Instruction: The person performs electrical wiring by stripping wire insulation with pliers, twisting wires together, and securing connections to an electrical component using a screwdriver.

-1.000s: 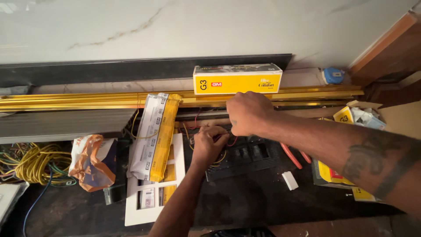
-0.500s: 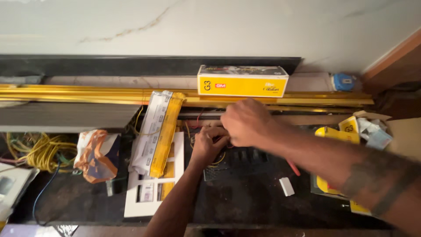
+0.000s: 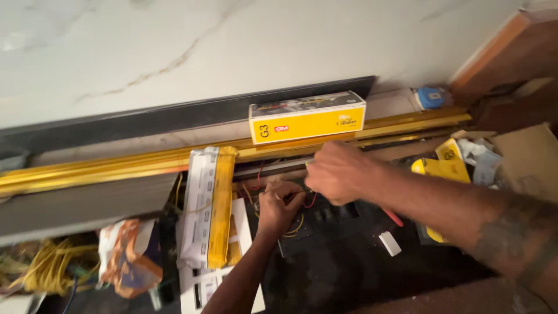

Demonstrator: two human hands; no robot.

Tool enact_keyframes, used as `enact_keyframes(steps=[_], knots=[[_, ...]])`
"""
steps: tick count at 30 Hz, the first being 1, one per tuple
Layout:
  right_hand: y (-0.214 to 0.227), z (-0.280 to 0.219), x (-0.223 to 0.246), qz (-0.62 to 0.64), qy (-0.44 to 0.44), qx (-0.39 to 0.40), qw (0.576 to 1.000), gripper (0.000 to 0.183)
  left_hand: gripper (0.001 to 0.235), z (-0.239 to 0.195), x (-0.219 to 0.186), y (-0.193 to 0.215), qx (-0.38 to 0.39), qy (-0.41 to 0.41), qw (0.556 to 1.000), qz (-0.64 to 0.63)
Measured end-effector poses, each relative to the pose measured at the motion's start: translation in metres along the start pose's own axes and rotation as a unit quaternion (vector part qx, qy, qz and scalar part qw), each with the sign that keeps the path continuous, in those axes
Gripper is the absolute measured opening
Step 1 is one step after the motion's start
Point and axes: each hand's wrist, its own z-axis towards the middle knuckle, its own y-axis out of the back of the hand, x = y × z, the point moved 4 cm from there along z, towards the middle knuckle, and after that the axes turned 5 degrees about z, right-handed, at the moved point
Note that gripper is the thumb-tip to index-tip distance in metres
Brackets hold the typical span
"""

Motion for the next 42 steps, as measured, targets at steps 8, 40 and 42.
enact_keyframes(steps=[8,40,42], knots=[[0.015,-0.023,-0.003,0.152,-0.318,-0.045,0.935,0.025,0.009,0.005,0.002,0.002,-0.002,-0.024,1.0,-0.015],[0.027,0.027,0.001,0.134,-0.251,0.081,0.955,0.011,0.011,-0.006,0.018,-0.01,-0.017,-0.003,0.999,0.031],[0.023,0.024,0.004,0.12,-0.182,0.09,0.972,0.016,0.011,-0.006,0.018,-0.011,-0.017,-0.004,0.999,0.029]])
